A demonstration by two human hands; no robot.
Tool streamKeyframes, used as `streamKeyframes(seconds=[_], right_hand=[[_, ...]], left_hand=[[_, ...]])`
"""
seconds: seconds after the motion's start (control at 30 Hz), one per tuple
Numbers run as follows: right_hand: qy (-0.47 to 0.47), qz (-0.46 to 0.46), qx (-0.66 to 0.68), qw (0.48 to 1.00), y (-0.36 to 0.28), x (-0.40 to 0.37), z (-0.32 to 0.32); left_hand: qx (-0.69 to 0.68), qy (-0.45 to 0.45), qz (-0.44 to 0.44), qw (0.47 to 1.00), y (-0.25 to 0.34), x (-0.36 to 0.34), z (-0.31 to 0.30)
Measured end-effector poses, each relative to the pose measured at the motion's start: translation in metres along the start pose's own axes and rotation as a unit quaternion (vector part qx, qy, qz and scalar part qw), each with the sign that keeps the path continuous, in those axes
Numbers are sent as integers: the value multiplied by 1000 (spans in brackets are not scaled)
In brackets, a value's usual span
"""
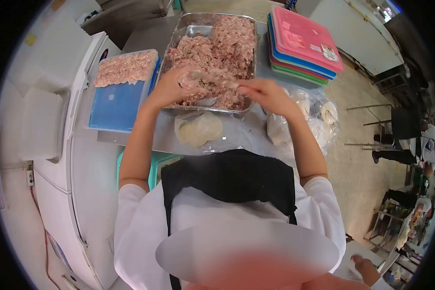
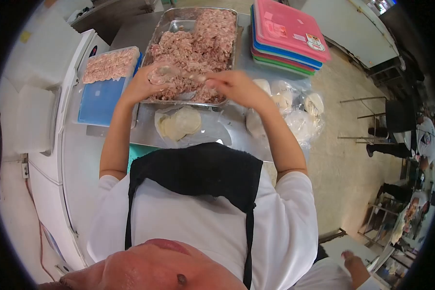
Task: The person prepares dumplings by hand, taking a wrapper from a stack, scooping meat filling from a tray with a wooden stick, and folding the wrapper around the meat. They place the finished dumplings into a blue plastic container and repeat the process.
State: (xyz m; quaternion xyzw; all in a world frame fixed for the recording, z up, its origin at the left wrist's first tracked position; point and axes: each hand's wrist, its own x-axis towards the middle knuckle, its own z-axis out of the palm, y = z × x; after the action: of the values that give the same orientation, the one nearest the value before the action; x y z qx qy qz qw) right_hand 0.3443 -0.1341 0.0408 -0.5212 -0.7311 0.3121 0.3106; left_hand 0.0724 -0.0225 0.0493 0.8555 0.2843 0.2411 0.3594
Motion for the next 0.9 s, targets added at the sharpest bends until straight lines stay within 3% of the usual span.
streamKeyframes(seconds=[0.07, 0.13, 0.17, 0.27, 0.37, 0.47, 0.5, 0.57, 0.67, 0.7, 0.83, 0.9], right_hand=[[-17, -17, -12, 1000, 0, 1, 14], [-32, -7, -22, 999, -1, 9, 19], [8, -32, -130, 991, -3, 9, 12], [145, -16, -244, 959, -45, 2, 34], [161, -10, -222, 962, -5, 14, 73], [12, 147, -410, 900, 59, 8, 67], [14, 171, -384, 907, 52, -1, 67], [14, 210, -347, 914, 15, -7, 50], [173, 164, -135, 962, -39, -9, 48], [154, 158, -22, 975, -57, -6, 51], [109, -30, -93, 989, -109, 32, 109], [116, -18, -183, 976, -117, 38, 107]], left_hand=[[34, -42, 26, 998, 0, 2, -1], [30, -59, -22, 998, -12, 1, 2], [28, -67, -45, 996, -21, 1, 4], [-22, -38, -57, 997, -56, 6, 9], [18, -55, -66, 996, -77, 9, 6], [-13, -39, -63, 997, -69, -10, -9], [46, -60, -86, 993, -72, -17, -19], [-17, -40, -19, 999, -42, -29, -46], [-20, 7, 68, 997, -28, -44, -66], [-2, 30, 98, 995, -29, -48, -71], [-14, -33, 91, 995, -44, -58, -89], [-58, -107, 110, 987, -50, -60, -105]])
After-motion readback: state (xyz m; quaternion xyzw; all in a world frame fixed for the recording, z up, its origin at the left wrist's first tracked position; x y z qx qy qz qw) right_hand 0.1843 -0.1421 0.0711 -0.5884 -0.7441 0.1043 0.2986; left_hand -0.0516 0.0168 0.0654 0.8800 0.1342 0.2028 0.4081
